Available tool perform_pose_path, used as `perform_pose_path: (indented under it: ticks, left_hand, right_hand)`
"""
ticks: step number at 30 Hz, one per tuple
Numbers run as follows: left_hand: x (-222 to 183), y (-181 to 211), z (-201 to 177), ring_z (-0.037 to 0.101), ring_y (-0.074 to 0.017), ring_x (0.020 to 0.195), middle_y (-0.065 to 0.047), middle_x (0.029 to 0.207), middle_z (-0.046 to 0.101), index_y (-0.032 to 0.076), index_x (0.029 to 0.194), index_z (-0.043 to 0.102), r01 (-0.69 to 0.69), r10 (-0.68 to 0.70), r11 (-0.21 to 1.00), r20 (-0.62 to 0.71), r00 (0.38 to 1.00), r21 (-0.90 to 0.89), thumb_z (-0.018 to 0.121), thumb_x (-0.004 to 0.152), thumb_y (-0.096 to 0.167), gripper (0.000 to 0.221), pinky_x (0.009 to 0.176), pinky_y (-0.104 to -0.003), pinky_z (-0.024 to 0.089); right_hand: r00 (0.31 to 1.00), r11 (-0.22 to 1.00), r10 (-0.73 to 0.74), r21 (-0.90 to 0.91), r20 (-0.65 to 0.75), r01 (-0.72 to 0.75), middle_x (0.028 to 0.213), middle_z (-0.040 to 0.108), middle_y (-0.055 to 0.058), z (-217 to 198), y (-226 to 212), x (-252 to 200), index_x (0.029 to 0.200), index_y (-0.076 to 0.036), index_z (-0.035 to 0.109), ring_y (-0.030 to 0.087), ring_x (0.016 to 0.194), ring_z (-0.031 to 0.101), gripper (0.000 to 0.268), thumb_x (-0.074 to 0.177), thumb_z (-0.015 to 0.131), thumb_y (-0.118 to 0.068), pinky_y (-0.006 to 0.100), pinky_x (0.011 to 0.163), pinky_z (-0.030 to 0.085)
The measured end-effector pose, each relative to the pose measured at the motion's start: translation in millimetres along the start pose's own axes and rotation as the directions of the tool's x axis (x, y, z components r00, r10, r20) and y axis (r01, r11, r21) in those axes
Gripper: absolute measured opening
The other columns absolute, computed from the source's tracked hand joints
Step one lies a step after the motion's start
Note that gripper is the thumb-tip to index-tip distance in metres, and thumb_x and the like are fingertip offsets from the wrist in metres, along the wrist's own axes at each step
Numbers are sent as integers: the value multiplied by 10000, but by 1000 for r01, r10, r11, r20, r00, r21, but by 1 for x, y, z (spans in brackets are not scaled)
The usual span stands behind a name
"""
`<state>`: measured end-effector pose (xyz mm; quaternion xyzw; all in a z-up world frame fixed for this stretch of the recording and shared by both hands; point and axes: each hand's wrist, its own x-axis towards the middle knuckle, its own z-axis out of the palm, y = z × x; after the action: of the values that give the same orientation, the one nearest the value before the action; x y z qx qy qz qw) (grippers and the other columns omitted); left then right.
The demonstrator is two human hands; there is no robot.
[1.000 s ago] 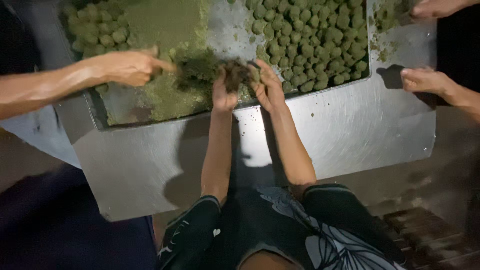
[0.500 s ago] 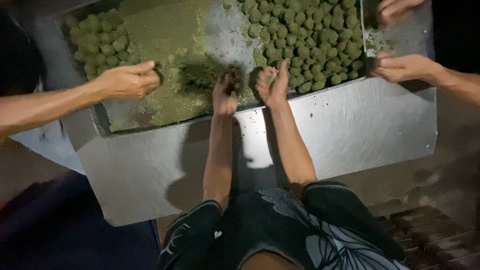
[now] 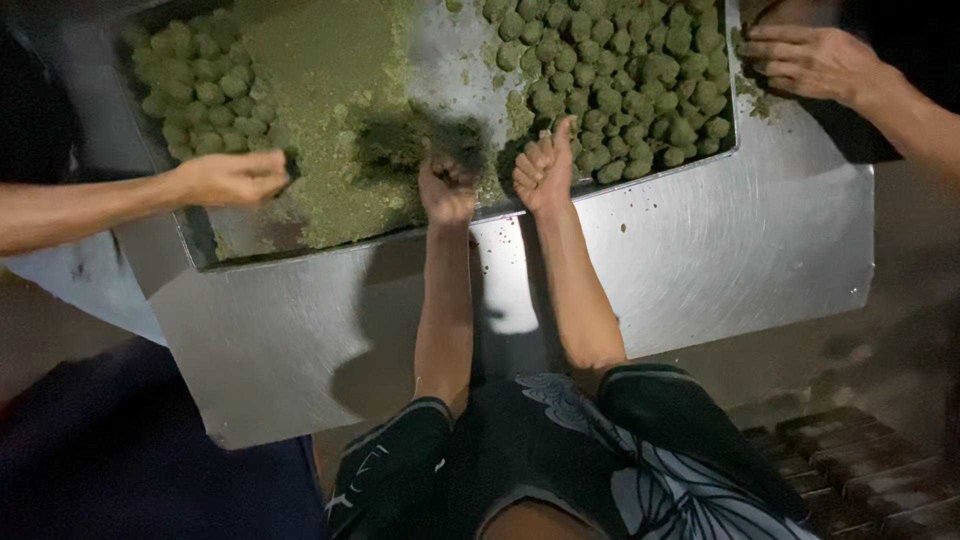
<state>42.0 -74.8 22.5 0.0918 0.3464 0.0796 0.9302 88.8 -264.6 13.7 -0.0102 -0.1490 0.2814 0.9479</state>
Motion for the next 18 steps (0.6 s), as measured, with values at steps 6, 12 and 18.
perform_pose_path:
  ticks: [6, 12, 18]
  left_hand:
    - [8, 1, -37, 587, -167, 729, -43, 966, 622, 104, 1061, 619, -11, 24, 998, 210, 977, -62, 554, 1092, 312, 220, 524, -328, 512]
    - [17, -3, -77, 543, -167, 662, -44, 889, 657, 90, 1020, 693, 101, 148, 917, 564, 813, -386, 499, 1129, 393, 376, 496, -340, 489]
    - [-23, 18, -22, 426, -161, 491, -15, 644, 531, 113, 831, 644, -20, 94, 987, 472, 877, -159, 457, 1194, 425, 515, 420, -350, 428]
  right_hand:
    - [678, 947, -161, -307, -718, -100, 1270, 735, 153, 44, 13, 3, 1266, -107, 606, 226, 1000, 703, 306, 969, 540, -140, 277, 787, 560]
    - [550, 982, -159, -76, -820, 171, 1160, 781, 102, 15, 7, 9, 1247, -102, 691, 165, 842, 658, 285, 1050, 487, -72, 278, 551, 427]
    - [850, 999, 4, -35, -527, -26, 543, 432, 11, -2, -12, 8, 671, -192, 571, 178, 420, 350, 528, 978, 611, -619, 351, 343, 315]
